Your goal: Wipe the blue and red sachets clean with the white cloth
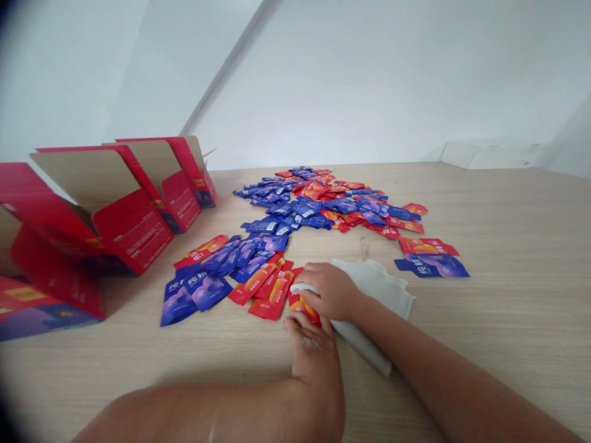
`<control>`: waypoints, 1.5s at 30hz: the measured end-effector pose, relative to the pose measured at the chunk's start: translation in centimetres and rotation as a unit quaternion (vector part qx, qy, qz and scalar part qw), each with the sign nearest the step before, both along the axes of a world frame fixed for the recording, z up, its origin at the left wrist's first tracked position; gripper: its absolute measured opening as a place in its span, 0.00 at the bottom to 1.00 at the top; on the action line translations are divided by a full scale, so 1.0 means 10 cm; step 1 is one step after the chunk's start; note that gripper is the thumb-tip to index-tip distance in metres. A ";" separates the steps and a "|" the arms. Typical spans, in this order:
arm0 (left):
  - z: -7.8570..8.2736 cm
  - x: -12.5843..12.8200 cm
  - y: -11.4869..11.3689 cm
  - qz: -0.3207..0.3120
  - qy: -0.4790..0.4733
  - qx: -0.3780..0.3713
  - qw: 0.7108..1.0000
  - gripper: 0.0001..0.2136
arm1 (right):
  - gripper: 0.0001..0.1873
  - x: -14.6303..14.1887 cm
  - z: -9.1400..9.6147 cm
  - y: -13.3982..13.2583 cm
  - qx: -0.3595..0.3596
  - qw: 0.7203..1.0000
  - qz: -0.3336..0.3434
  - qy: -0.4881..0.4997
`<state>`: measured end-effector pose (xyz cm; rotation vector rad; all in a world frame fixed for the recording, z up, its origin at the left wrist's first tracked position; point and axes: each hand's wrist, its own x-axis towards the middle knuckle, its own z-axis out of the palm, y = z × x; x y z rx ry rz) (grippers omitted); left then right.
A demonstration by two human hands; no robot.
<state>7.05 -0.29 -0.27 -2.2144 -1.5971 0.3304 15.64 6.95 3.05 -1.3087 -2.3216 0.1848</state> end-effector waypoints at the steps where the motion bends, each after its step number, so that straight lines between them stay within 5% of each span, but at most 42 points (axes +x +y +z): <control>1: -0.01 0.00 0.00 0.000 -0.002 0.007 1.000 0.21 | 0.11 -0.02 0.00 0.00 -0.012 1.000 0.010 -0.003; 12: -0.08 0.02 0.01 -0.011 -0.016 -0.008 1.000 0.21 | 0.12 0.05 -0.08 0.10 -0.033 0.998 -0.052 -0.014; 28: 0.07 -0.05 -0.06 -0.022 0.021 -0.003 1.000 0.23 | 0.12 0.03 -0.09 0.10 -0.024 0.997 -0.060 -0.041; 35: 0.09 -0.06 -0.07 -0.023 -0.014 -0.001 1.000 0.23 | 0.16 0.03 0.00 0.01 -0.006 0.996 -0.082 0.047; 41: 0.10 -0.05 -0.05 -0.025 -0.004 -0.038 0.999 0.21 | 0.11 -0.03 0.02 -0.03 -0.026 0.998 0.053 0.019; 45: 0.11 -0.04 -0.07 -0.026 -0.010 -0.027 0.999 0.22 | 0.12 0.01 -0.06 0.07 -0.027 1.000 0.008 0.013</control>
